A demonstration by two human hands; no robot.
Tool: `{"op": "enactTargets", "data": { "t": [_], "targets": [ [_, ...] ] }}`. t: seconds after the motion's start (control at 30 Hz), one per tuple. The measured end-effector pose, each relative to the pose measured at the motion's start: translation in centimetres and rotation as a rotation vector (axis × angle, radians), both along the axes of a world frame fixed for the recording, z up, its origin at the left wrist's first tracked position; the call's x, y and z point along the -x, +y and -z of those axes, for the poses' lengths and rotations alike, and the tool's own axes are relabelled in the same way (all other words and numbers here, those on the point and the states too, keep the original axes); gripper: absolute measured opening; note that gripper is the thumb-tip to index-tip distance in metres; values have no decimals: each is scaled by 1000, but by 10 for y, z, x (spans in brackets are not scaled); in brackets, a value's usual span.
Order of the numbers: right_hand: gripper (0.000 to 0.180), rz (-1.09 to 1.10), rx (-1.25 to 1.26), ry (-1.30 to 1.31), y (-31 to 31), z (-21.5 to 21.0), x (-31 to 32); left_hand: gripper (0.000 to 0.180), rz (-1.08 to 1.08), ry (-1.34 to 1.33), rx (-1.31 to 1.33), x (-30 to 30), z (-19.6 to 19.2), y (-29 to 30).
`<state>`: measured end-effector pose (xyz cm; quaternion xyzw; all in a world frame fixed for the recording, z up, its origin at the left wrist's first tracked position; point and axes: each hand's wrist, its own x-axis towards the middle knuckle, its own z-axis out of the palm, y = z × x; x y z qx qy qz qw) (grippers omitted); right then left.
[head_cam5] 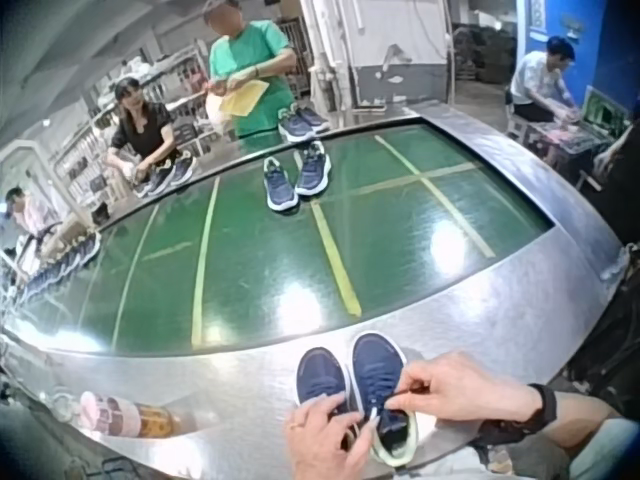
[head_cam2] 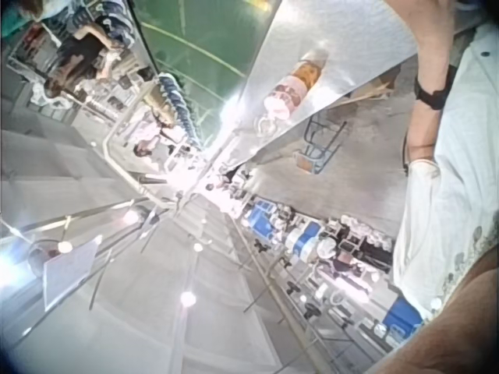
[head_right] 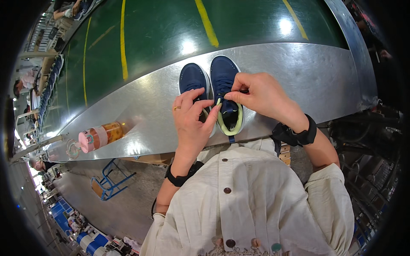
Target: Inspecting pairs of sneakers and placing them onto a circular conveyor belt in a shoe factory.
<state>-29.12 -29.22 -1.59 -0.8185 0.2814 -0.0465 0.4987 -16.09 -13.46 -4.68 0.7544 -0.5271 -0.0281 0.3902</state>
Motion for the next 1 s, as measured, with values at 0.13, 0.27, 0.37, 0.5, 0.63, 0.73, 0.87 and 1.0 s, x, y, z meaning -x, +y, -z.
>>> {"op": "enactTargets", "data": {
  "t": [0.13, 0.27, 0.37, 0.5, 0.63, 0.73, 0.87, 1.0],
  "targets": [
    [15, -1, 4, 10, 0, -1, -2, 18, -3, 26, 4, 0, 1, 1],
    [15, -9, 25, 65, 0, -3, 0, 18, -1, 37, 11, 1, 3, 1],
    [23, 20, 59, 3, 0, -3, -2, 17, -4, 37, 1, 1, 3, 1],
    [23, 4, 61, -3, -2, 0, -2, 17, -8, 44, 10, 2, 1, 1],
    [23, 37, -156, -83, -8, 13, 10, 17, -1, 68, -10, 1, 4, 3],
    [20, 254, -366, -81, -16, 32, 28, 18, -4, 87, 21, 1, 7, 4],
    [16, 458, 214, 117, -19, 62, 58, 18, 10, 72, 78, -1, -19, 11],
    [24, 404, 450, 186, -15, 75, 80, 3, 542, 742, 259, -4, -90, 39]
  ]
}}
